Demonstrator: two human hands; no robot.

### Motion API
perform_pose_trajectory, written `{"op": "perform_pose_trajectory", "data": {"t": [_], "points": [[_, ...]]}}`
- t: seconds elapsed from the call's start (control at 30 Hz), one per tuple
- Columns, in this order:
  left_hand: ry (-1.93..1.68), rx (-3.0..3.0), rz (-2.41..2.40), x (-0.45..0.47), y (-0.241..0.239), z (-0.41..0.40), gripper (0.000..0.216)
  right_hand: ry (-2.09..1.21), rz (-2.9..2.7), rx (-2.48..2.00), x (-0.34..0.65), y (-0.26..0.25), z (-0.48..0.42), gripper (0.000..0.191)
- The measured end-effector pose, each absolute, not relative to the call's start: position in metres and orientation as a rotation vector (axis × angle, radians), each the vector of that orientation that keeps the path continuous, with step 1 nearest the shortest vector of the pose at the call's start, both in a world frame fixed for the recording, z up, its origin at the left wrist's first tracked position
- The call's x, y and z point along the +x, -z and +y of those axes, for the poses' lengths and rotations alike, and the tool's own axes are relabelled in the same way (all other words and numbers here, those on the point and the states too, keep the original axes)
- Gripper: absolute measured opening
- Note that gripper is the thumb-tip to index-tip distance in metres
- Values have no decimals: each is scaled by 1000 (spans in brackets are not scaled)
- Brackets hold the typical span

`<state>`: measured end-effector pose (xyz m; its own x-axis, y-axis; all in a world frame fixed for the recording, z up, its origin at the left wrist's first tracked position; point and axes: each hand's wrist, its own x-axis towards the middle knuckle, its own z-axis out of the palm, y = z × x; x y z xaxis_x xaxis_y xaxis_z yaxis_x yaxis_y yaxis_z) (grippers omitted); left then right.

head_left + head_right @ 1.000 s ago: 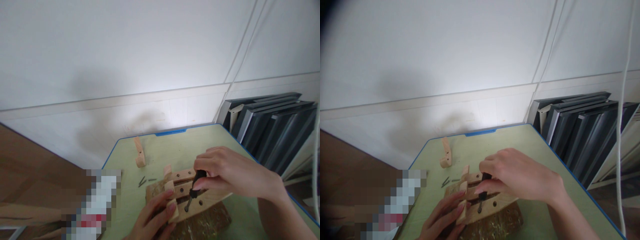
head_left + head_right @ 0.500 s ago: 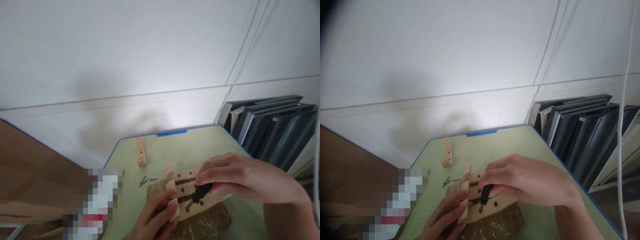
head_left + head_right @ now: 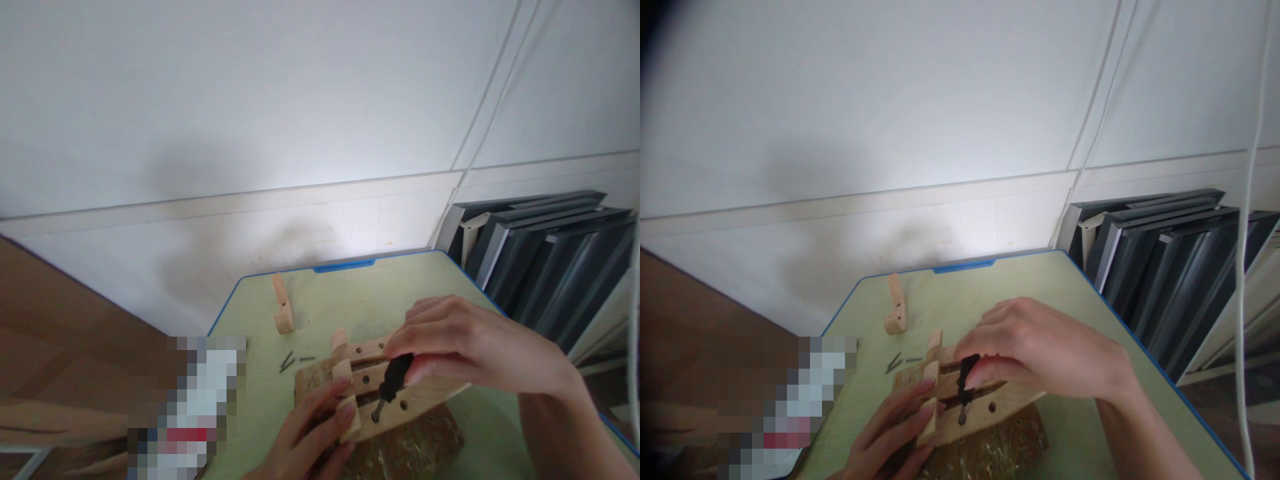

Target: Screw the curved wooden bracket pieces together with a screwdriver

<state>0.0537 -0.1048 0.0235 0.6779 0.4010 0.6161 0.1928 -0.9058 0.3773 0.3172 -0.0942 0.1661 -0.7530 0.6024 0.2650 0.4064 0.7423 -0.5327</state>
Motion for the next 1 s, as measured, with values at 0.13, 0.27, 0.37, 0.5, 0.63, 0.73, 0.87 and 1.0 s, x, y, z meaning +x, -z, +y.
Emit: {"op": "perform_pose_trajectory", "data": {"t": [0.13,0.27,0.37,0.5,0.63,0.73,0.87,1.0], "points": [[-1034,2605,486,54,-26,-106,46,-560,-2551,-863,317,-166,-93,22],[-989,2613,506,54,-26,-107,47,-560,-2584,-930,315,-165,-92,23],[-993,2613,493,53,-25,-106,47,-468,-2593,-1076,314,-163,-89,24],[-993,2628,458,52,-23,-104,48,-269,-2573,-1282,312,-157,-85,30],[-1036,2651,412,53,-23,-102,48,-228,-2600,-1274,311,-156,-86,31],[-1016,2644,449,54,-24,-103,48,-264,-2615,-1185,309,-159,-90,30],[-1002,2635,446,53,-25,-105,47,-351,-2630,-1037,308,-163,-92,24],[-1007,2609,487,53,-26,-106,48,-452,-2624,-932,310,-166,-94,23]]}}
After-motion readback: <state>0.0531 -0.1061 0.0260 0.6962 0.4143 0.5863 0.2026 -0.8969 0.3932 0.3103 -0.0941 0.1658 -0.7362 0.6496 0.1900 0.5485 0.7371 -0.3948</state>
